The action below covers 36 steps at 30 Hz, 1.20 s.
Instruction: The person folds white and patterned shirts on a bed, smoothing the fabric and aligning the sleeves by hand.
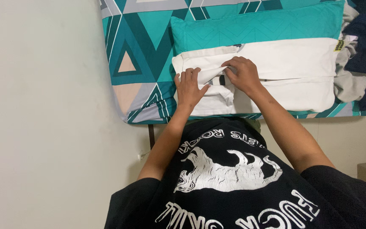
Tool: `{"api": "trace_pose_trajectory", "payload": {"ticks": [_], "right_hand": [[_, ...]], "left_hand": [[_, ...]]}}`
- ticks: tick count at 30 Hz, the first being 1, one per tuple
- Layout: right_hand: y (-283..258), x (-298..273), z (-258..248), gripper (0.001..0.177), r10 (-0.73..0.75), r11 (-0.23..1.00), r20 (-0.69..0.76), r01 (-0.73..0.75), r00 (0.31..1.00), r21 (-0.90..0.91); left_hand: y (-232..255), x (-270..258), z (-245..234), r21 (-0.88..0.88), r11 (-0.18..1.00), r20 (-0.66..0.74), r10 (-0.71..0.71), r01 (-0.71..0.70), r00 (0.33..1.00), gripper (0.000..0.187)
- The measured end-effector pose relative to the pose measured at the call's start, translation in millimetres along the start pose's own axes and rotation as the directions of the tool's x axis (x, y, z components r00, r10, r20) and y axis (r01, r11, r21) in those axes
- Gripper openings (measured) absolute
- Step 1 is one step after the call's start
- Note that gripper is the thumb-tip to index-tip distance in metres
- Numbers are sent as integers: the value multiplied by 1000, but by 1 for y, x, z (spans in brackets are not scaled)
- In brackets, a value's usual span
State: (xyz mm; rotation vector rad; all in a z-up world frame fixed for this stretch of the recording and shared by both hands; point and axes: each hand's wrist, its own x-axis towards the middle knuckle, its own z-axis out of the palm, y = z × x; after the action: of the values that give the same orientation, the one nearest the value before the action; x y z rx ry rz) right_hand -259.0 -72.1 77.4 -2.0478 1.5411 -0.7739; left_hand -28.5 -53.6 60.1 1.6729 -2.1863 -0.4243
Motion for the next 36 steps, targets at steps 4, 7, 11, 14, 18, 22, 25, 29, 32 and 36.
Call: {"api": "trace_pose_trajectory", "payload": {"ticks": [4,7,11,14,18,22,25,29,32,36], "right_hand": [[-2,-5,-2,12,26,999,-25,-26,999,26],[0,-10,-5,10,1,999,-53,1,999,34],[1,-18,-4,9,-77,996,-72,80,994,39],[1,-24,-3,11,-125,990,-27,123,992,-65],[4,-30,-1,18,-251,956,30,253,968,-152],[5,-38,1,17,-244,948,79,255,967,-190],[6,-39,2,17,-253,949,69,261,965,-175],[-1,-40,-3,20,-188,964,130,208,974,-168],[-10,-38,-3,21,-121,968,137,147,983,-205],[-17,-35,12,34,-120,976,122,139,985,-166]], "left_hand": [[-9,8,6,91,995,-109,48,-38,993,56],[-31,13,0,188,973,-73,149,-133,986,39],[-52,12,-14,223,923,-170,355,-314,919,28],[-63,8,-22,173,906,-155,412,-386,898,28],[-76,-9,-15,135,893,-51,440,-430,897,33],[-89,-28,-1,115,890,-26,447,-442,894,29],[-93,-37,4,71,924,45,373,-375,927,34],[-95,-41,0,43,942,56,329,-332,943,33],[-89,-39,3,25,950,54,308,-310,950,35],[-61,-30,24,107,882,97,451,-459,887,61]]}}
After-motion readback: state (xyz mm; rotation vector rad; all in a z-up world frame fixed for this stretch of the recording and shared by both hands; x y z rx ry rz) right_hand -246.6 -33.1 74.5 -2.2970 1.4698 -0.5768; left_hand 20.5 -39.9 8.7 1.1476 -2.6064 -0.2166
